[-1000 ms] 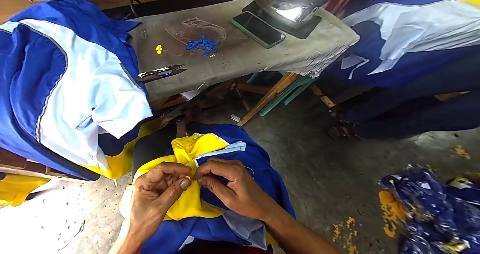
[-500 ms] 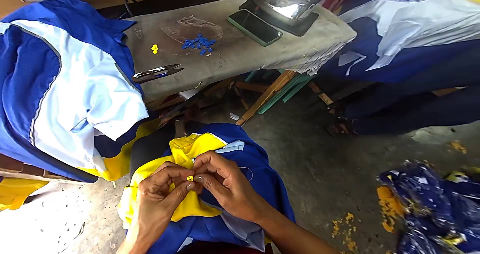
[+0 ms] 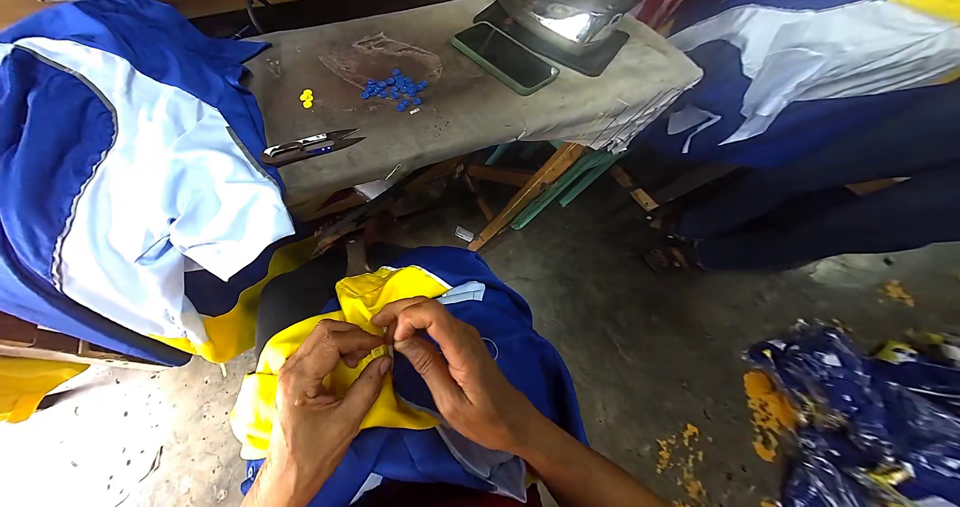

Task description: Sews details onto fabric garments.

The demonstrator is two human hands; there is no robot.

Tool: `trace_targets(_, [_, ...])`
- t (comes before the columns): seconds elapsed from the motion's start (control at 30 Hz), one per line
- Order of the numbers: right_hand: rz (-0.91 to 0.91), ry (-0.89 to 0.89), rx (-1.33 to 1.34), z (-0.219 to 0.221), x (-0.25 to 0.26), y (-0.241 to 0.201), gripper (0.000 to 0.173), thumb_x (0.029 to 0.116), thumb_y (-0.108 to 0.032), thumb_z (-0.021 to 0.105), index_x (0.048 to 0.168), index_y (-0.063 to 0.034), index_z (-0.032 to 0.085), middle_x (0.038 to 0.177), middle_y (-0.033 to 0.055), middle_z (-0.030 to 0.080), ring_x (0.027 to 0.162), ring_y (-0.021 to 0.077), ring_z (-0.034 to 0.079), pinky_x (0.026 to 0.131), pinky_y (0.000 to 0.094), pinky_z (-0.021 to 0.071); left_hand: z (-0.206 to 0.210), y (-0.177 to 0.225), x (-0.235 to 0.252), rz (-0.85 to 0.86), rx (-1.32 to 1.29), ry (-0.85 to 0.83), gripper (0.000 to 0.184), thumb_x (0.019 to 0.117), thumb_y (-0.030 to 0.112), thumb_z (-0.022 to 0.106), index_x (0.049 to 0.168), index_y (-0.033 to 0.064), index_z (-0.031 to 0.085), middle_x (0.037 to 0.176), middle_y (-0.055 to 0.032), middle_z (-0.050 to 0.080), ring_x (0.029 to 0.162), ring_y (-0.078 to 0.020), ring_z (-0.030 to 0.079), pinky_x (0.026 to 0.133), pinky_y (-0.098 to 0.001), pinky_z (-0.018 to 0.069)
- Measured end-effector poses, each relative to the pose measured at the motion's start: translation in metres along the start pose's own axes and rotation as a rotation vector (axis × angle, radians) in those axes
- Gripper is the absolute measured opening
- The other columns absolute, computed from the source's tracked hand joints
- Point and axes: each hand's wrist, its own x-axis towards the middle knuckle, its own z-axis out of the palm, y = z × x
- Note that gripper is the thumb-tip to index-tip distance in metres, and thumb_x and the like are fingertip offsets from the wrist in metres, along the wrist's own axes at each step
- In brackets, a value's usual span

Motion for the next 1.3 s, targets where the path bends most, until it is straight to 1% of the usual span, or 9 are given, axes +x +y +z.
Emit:
trace_targets(0.13, [-0.077,-0.025,-0.108,-0.016,0.007,-0.009,0.016,0.11,-0.012,0.043,0.11,0.0005,0.053,0.105,0.0114,0.069,0.099,0.0124,0.068,0.088,0.026,0.0569,0.0,0.002,-0.002,-0.003,-0.027,-0.027,0.012,0.0918,0.014,0.072,0.103,0.0082,0.073,0.102,-0.0007,0.072,0.091,-0.0091,0.069,0.079,-0.0229,0.0595])
trace_targets(0.4, [-0.282,-0.064,-0.58,-0.022,0.011,-0.023,0.018,0.1013,-0.009,0.058,0.106,-0.0122,0.075,0.094,0.0079,0.063,0.091,0.0182,0.058,0.077,0.0271,0.0477,-0.003,0.01,-0.005,0.033,0.008,-0.022,0.013,0.0897,0.01,0.07,0.102,0.0081,0.073,0.102,-0.0008,0.074,0.095,-0.0105,0.07,0.084,-0.0265,0.0606])
trace_targets(0.77, [-0.388,-0.119,-0.638,-0.02,0.013,-0.031,0.017,0.1,-0.004,0.057,0.102,-0.0066,0.074,0.089,0.0084,0.059,0.089,0.0201,0.055,0.079,0.0277,0.0462,-0.006,0.012,-0.006,0.035,0.028,-0.026,0.012,0.0888,0.011,0.071,0.1,0.0091,0.073,0.1,-0.0003,0.074,0.096,-0.0097,0.07,0.084,-0.0252,0.06])
trace_targets(0.87, [-0.411,-0.154,-0.566,-0.018,0.013,-0.029,0.018,0.0999,0.0,0.056,0.106,-0.002,0.073,0.091,0.011,0.064,0.09,0.0224,0.06,0.081,0.029,0.0504,-0.006,0.011,-0.006,0.031,0.006,-0.029,0.01,0.09,0.011,0.071,0.099,0.009,0.074,0.101,-0.0002,0.074,0.098,-0.0099,0.07,0.086,-0.0254,0.0591])
trace_targets(0.93, [-0.381,-0.152,-0.484,-0.018,0.013,-0.03,0.023,0.1008,0.0,0.057,0.119,-0.0003,0.071,0.101,0.0138,0.071,0.096,0.0226,0.067,0.087,0.0293,0.0553,-0.009,0.009,-0.005,-0.005,-0.067,-0.035,0.008,0.0924,0.014,0.073,0.099,0.0089,0.074,0.1,-0.0002,0.074,0.098,-0.011,0.069,0.089,-0.0264,0.0588])
trace_targets(1.0, [-0.294,-0.131,-0.36,-0.02,0.011,-0.034,0.022,0.1027,-0.004,0.057,0.121,0.0007,0.069,0.107,0.014,0.072,0.103,0.019,0.069,0.092,0.0272,0.0568,-0.014,0.01,-0.003,-0.083,-0.19,-0.038,0.013,0.0937,0.016,0.074,0.104,0.0079,0.077,0.097,-0.0012,0.074,0.092,-0.0107,0.07,0.086,-0.0254,0.0589])
trace_targets(1.1, [-0.101,-0.138,-0.137,-0.024,0.002,-0.034,0.016,0.1024,-0.009,0.06,0.108,0.0014,0.071,0.098,0.0094,0.072,0.091,0.0085,0.069,0.081,0.0196,0.0569,-0.02,0.011,-0.001,-0.16,-0.337,-0.037,0.019,0.0939,0.015,0.075,0.109,0.0038,0.077,0.099,-0.0053,0.076,0.088,-0.0118,0.072,0.083,-0.0255,0.0609])
trace_targets(1.2, [0.117,-0.248,-0.004,-0.019,-0.007,-0.025,0.019,0.1019,-0.018,0.063,0.107,-0.0015,0.071,0.092,0.0041,0.073,0.081,0.004,0.069,0.073,0.0182,0.0576,-0.021,0.012,-0.001,-0.169,-0.374,-0.032,0.019,0.0934,0.015,0.075,0.109,0.0043,0.077,0.098,-0.0046,0.076,0.087,-0.0108,0.071,0.082,-0.0245,0.0604])
trace_targets(1.3, [0.222,-0.215,0.098,-0.003,-0.011,-0.017,0.02,0.1004,-0.018,0.066,0.107,-0.0006,0.071,0.091,0.0035,0.074,0.078,0.0031,0.069,0.071,0.0182,0.0581,-0.02,0.014,-0.001,-0.14,-0.399,-0.048,0.018,0.0934,0.012,0.075,0.109,0.0035,0.076,0.099,-0.0054,0.075,0.088,-0.0114,0.071,0.083,-0.0251,0.0604])
